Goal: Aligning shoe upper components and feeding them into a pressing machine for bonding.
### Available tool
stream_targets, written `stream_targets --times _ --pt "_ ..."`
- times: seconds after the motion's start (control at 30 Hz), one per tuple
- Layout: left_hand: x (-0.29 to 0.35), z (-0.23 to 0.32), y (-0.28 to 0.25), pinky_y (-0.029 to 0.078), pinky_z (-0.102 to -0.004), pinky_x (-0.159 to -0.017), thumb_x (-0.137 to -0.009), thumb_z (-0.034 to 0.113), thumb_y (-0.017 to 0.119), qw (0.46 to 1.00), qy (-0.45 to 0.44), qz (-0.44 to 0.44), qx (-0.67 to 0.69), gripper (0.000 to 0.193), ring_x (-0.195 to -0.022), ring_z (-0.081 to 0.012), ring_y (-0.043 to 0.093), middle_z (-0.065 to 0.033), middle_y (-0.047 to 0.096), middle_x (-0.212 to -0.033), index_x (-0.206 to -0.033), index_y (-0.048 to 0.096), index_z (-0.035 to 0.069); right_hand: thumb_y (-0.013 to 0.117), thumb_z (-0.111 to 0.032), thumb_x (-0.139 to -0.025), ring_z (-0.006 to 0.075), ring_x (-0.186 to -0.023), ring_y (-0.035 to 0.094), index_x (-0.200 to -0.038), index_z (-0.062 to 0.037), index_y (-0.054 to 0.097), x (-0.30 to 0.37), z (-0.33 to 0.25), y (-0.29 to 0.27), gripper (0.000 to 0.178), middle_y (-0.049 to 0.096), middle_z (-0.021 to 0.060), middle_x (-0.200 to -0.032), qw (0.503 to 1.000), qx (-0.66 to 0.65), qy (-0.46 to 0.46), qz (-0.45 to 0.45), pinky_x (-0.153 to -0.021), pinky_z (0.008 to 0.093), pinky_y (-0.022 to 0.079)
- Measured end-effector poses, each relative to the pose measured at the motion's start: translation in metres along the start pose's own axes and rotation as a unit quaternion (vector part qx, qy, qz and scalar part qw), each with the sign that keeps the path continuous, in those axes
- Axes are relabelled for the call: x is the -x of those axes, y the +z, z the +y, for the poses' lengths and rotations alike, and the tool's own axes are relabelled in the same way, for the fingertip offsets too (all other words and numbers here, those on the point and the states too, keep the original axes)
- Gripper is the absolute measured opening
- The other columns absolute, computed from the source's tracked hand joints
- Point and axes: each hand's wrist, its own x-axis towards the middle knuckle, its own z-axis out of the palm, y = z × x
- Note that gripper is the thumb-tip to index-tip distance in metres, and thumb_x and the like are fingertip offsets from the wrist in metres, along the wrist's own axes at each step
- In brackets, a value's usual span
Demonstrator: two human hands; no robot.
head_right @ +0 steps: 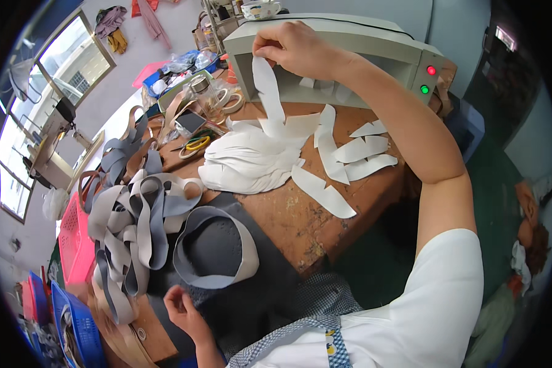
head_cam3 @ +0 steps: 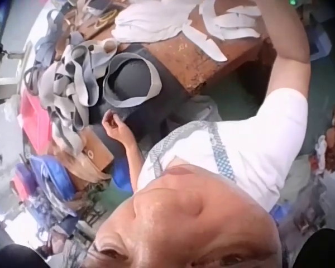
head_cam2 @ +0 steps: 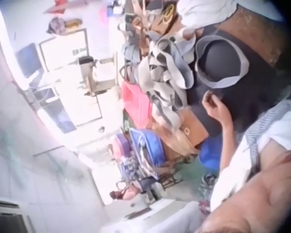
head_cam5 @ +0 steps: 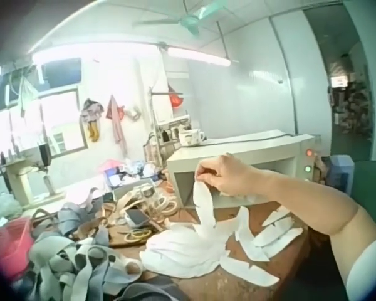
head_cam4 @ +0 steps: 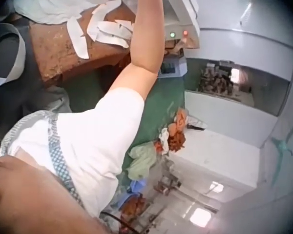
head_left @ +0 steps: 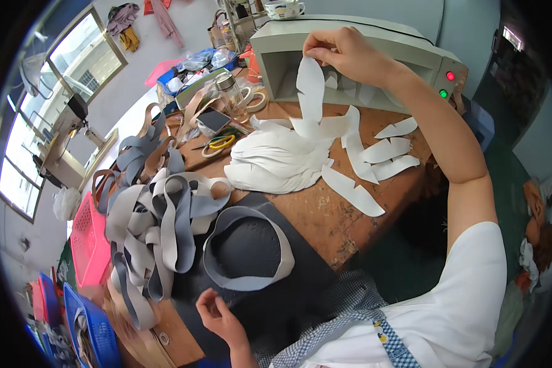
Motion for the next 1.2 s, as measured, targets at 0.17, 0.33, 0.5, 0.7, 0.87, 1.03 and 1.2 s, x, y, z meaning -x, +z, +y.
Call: stream_targets --times 0.17,0.33,0.5,0.7,0.87,1.03,1.2 --pt "-0.010 0.080 0.037 0.048 -0.0283 -0.080 -0.087 -0.003 0.065 0.974 0.198 -0.111 0.011 0.025 -0.093 -0.0193 0.060 -0.0115 0.061 -0.107 -0.111 0.059 -0.001 0.058 -0.013 -0.099 0.0069 -0.070 0.060 -0.098 0.0012 0.061 0.036 -0.078 -0.010 0.014 0.065 0.0017 -0.082 0.990 -0.122 0.047 -0.057 -0.067 0.0233 0.054" --pt "-0.005 0.155 0.085 0.051 -0.0390 -0.086 -0.078 0.012 0.079 0.935 0.287 -0.208 -0.020 0.062 -0.105 -0.0322 0.063 -0.0192 0.062 -0.114 -0.132 0.050 0.001 0.058 -0.010 -0.099 0.0078 -0.069 0.065 -0.098 0.0037 0.061 0.067 -0.149 0.015 0.014 0.066 0.0032 -0.082 0.958 -0.246 0.084 -0.118 -0.064 0.0225 0.056" --pt "-0.006 0.140 0.117 0.055 -0.0312 -0.060 -0.087 0.004 0.067 0.950 0.219 -0.219 -0.043 0.030 -0.068 -0.0247 0.071 -0.0155 0.071 -0.084 -0.116 0.062 -0.002 0.057 -0.010 -0.099 0.0080 -0.075 0.065 -0.100 0.0058 0.062 0.107 -0.167 0.038 0.016 0.068 0.0050 -0.086 0.932 -0.345 0.088 -0.064 -0.068 0.0233 0.056" --pt "-0.013 0.135 0.125 0.056 -0.0270 -0.071 -0.080 -0.009 0.057 0.952 0.181 -0.208 0.131 0.035 -0.081 -0.0154 0.072 -0.0164 0.074 -0.094 -0.114 0.063 -0.004 0.070 -0.033 -0.091 0.0200 -0.105 0.057 -0.127 0.0012 0.045 0.237 -0.172 0.090 0.057 0.054 0.0096 -0.116 0.938 -0.269 0.206 0.068 -0.089 0.0324 0.049" --pt "-0.014 0.144 0.129 0.056 -0.0275 -0.073 -0.077 -0.008 0.056 0.953 0.149 -0.219 0.145 0.039 -0.082 -0.0161 0.072 -0.0168 0.074 -0.094 -0.115 0.064 -0.003 0.074 -0.033 -0.088 0.0278 -0.107 0.057 -0.131 0.0033 0.040 0.274 -0.183 0.127 0.066 0.051 0.0163 -0.121 0.963 -0.190 0.184 0.059 -0.094 0.0384 0.047" --pt "-0.008 0.162 0.141 0.055 -0.0274 -0.070 -0.077 -0.006 0.057 0.947 0.183 -0.214 0.155 0.038 -0.080 -0.0153 0.072 -0.0179 0.073 -0.092 -0.115 0.064 -0.003 0.079 -0.024 -0.080 0.0429 -0.110 0.058 -0.133 0.0040 0.037 0.258 -0.183 0.146 0.073 0.049 0.0294 -0.126 0.963 -0.171 0.209 0.022 -0.088 0.0474 0.050" --pt "-0.028 0.170 0.133 0.049 -0.0236 -0.058 -0.080 -0.004 0.057 0.946 0.180 -0.184 0.199 0.027 -0.063 -0.0063 0.060 -0.0088 0.070 -0.075 -0.105 0.068 -0.005 0.059 0.001 -0.084 0.0294 -0.093 0.066 -0.133 -0.0047 0.047 0.238 -0.154 0.159 0.051 0.067 0.0053 -0.086 0.969 -0.079 0.223 0.073 -0.077 0.0451 0.051"
